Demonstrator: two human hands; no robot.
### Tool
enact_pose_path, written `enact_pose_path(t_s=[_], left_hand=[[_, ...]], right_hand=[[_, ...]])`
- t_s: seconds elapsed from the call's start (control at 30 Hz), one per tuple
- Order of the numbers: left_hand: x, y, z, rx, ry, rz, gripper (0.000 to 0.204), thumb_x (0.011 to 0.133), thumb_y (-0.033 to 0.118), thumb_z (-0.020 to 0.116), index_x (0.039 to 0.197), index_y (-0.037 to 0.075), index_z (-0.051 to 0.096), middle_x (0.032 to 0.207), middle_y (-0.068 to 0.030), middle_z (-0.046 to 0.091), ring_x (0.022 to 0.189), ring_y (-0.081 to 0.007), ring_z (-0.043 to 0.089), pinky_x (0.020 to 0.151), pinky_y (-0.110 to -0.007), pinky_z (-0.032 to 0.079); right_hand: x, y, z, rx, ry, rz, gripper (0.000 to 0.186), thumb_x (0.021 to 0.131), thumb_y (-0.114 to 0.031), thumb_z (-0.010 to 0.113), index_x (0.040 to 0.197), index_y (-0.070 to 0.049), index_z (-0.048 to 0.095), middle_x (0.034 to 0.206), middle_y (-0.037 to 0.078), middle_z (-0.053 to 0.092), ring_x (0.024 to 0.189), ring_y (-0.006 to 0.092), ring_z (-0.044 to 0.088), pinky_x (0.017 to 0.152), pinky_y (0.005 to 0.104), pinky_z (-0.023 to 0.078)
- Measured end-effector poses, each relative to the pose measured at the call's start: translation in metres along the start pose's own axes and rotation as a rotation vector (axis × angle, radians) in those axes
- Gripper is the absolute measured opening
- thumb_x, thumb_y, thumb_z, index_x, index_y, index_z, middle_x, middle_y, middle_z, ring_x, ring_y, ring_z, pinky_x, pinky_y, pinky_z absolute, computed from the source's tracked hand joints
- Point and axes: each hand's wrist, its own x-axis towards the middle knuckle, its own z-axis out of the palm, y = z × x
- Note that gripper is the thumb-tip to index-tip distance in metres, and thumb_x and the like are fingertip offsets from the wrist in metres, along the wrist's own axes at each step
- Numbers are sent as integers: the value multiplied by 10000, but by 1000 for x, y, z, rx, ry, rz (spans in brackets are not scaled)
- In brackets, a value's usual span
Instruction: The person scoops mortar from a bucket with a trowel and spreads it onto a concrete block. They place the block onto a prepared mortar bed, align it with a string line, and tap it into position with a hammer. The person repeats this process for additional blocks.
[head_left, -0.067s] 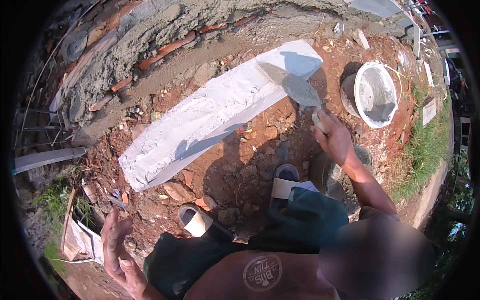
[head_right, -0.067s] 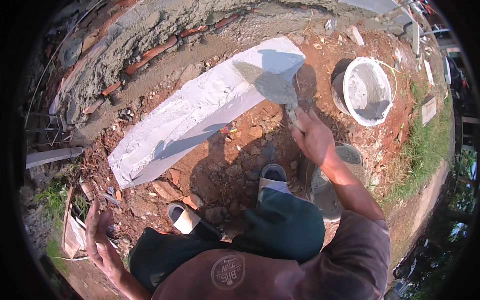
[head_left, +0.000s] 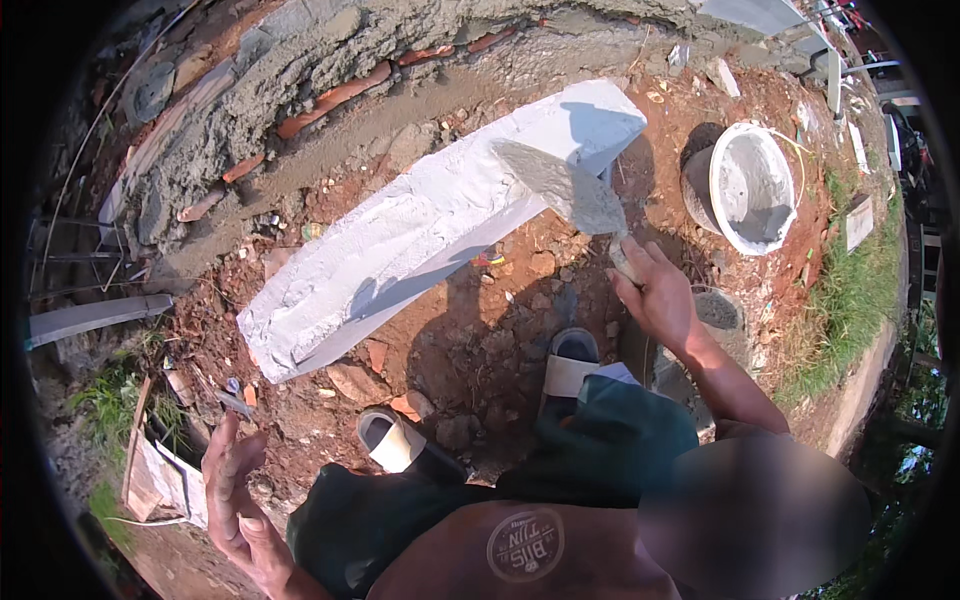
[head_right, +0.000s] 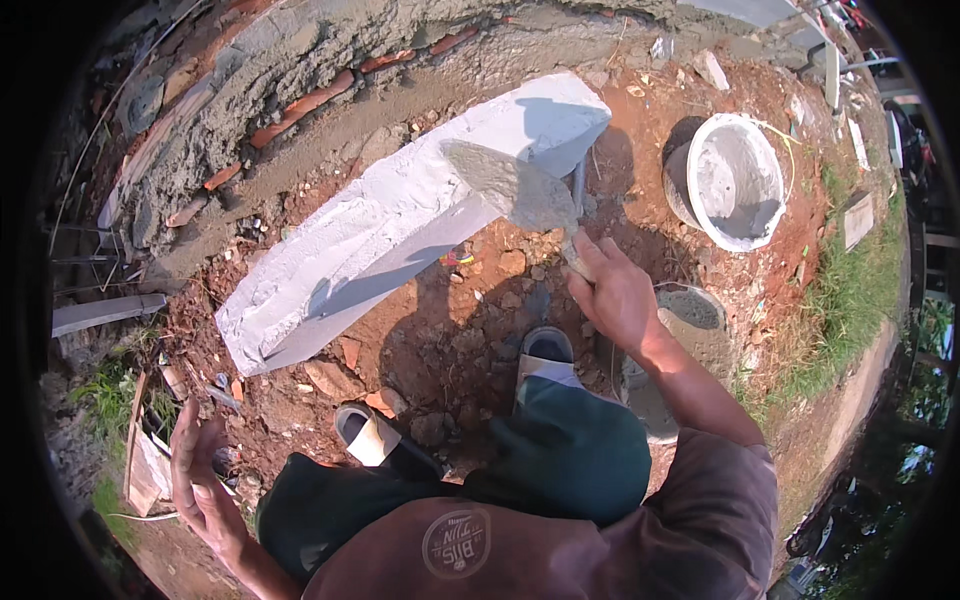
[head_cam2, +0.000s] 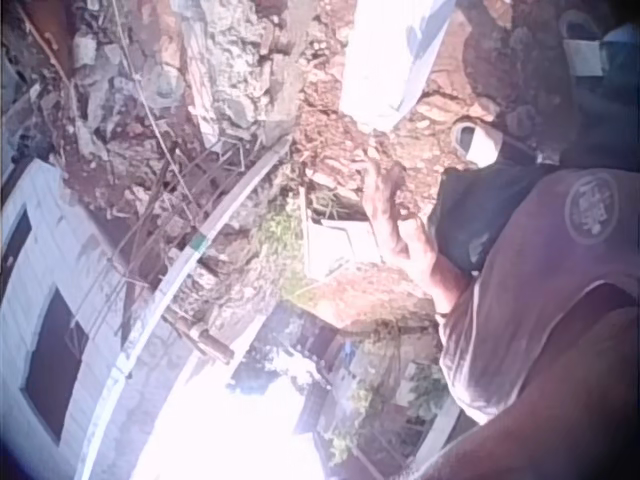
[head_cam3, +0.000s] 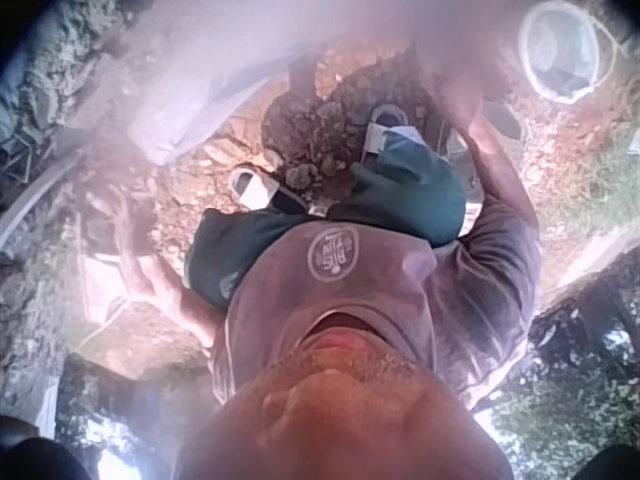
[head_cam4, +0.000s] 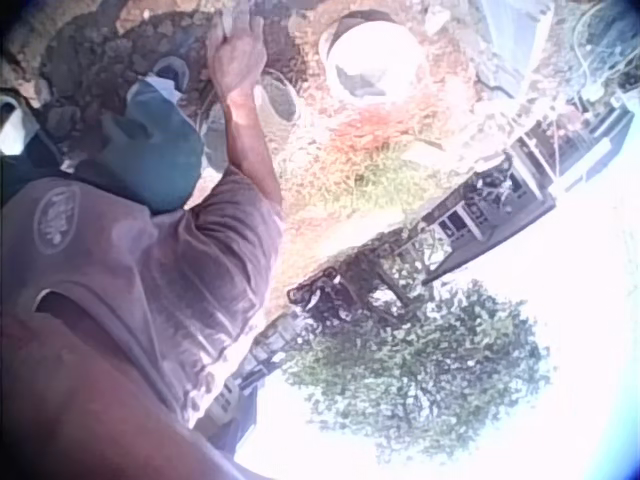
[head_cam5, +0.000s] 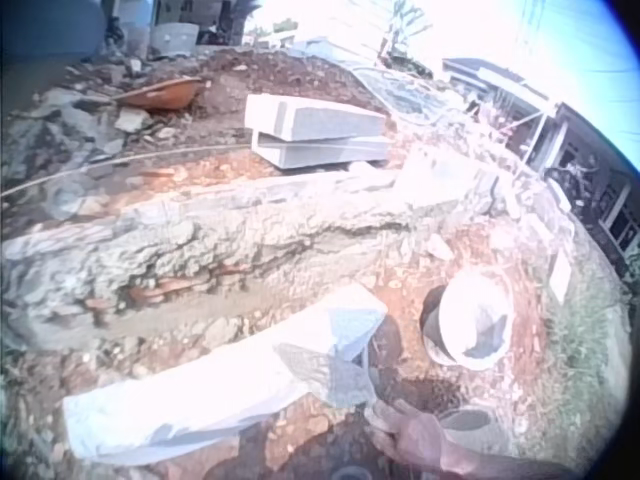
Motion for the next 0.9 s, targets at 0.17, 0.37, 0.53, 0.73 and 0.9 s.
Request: enact_pose_path(t_s=[0.17,0.37,0.53,0.73,0.9], left_hand=[[0,0,3,-95,3,-66,644,884,525,488,1185,-42,544,1256,-256,501,1025,-287,588,834,-368,472],[2,5,6,-122,5,-55,645,869,534,516,1158,-41,568,1245,-248,515,1034,-294,585,829,-371,477],[-7,-1,-3,-152,51,-70,634,860,527,537,1162,-29,572,1252,-250,510,1023,-297,586,826,-373,476],[1,7,7,-161,15,-42,648,854,545,535,1161,-24,574,1251,-253,510,1017,-295,587,845,-386,472],[-6,5,-2,-106,20,-44,659,873,563,495,1168,-23,562,1246,-252,513,1016,-294,587,868,-393,467]], right_hand=[[-23,-51,21,82,-259,-213,440,805,-284,659,1198,-119,551,882,133,545,784,301,599,620,393,508],[5,-50,63,72,49,-354,419,753,-190,716,1123,-60,569,861,114,520,760,306,564,614,399,489],[-32,-30,61,-9,-155,-446,421,767,-246,680,1172,-176,588,908,77,523,831,255,561,685,378,514],[18,-69,33,-63,-78,-420,471,797,-218,667,1247,-164,539,979,97,514,884,267,547,732,360,483],[45,-60,18,-182,-18,-208,494,804,-206,668,1266,-108,524,923,115,518,859,295,552,726,379,474]])
